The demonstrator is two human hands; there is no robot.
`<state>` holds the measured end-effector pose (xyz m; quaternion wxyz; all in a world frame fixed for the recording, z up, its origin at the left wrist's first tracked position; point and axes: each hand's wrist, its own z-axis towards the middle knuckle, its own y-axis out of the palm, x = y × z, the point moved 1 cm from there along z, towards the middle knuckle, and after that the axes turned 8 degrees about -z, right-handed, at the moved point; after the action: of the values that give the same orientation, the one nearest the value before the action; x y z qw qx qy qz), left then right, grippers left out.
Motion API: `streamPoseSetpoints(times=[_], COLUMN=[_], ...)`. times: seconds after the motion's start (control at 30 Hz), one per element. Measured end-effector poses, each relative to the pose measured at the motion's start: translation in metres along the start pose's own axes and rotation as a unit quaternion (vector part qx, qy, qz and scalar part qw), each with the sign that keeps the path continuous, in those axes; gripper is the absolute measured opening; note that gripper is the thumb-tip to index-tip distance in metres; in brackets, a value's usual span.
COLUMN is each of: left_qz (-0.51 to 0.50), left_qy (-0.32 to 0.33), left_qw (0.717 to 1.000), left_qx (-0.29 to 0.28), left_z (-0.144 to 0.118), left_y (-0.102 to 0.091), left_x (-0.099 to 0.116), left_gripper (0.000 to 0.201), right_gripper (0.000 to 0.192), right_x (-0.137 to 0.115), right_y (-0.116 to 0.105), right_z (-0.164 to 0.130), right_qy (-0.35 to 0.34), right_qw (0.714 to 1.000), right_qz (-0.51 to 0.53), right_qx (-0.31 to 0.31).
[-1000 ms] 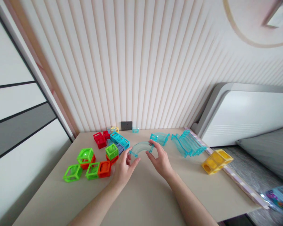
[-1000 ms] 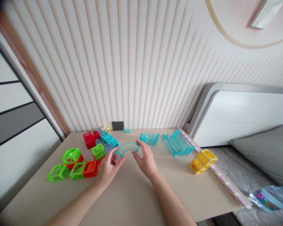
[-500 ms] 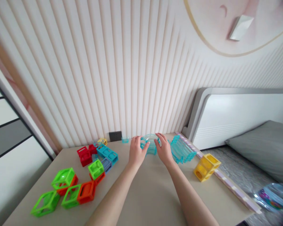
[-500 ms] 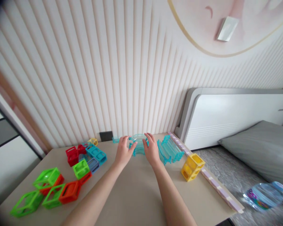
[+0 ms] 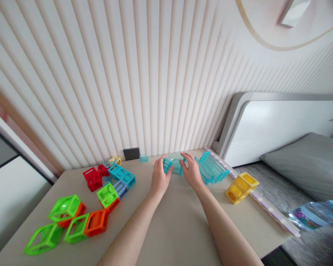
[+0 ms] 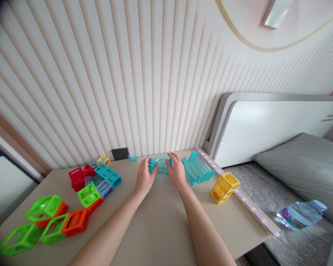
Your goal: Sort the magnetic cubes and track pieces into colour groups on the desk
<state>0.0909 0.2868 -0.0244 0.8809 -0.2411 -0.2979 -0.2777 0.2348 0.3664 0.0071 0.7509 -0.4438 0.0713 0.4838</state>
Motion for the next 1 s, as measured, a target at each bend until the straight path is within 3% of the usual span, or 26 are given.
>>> streamPoseSetpoints(times=[0.53,1.0], left_qz=[0.011,-0.001], left_qy=[-0.011,-0.044], left_qw=[1.000,0.999], left_qx=[0.017,0.026], left_z=[0.001,-0.002], left_y=[0.005,0.009], left_x=[-0.006,-0.011], left_gripper=[0.041,0.043], right_gripper=[0.038,0.058], right_x=[0.003,0.012], right_y=[0.002,0.003], right_z=[-0.001,-0.007], right_qy=[0.002,0.061], right_qw=[1.000,0.998], right_qz=[0.008,0.017], right_qx=[-0.009,-0.018])
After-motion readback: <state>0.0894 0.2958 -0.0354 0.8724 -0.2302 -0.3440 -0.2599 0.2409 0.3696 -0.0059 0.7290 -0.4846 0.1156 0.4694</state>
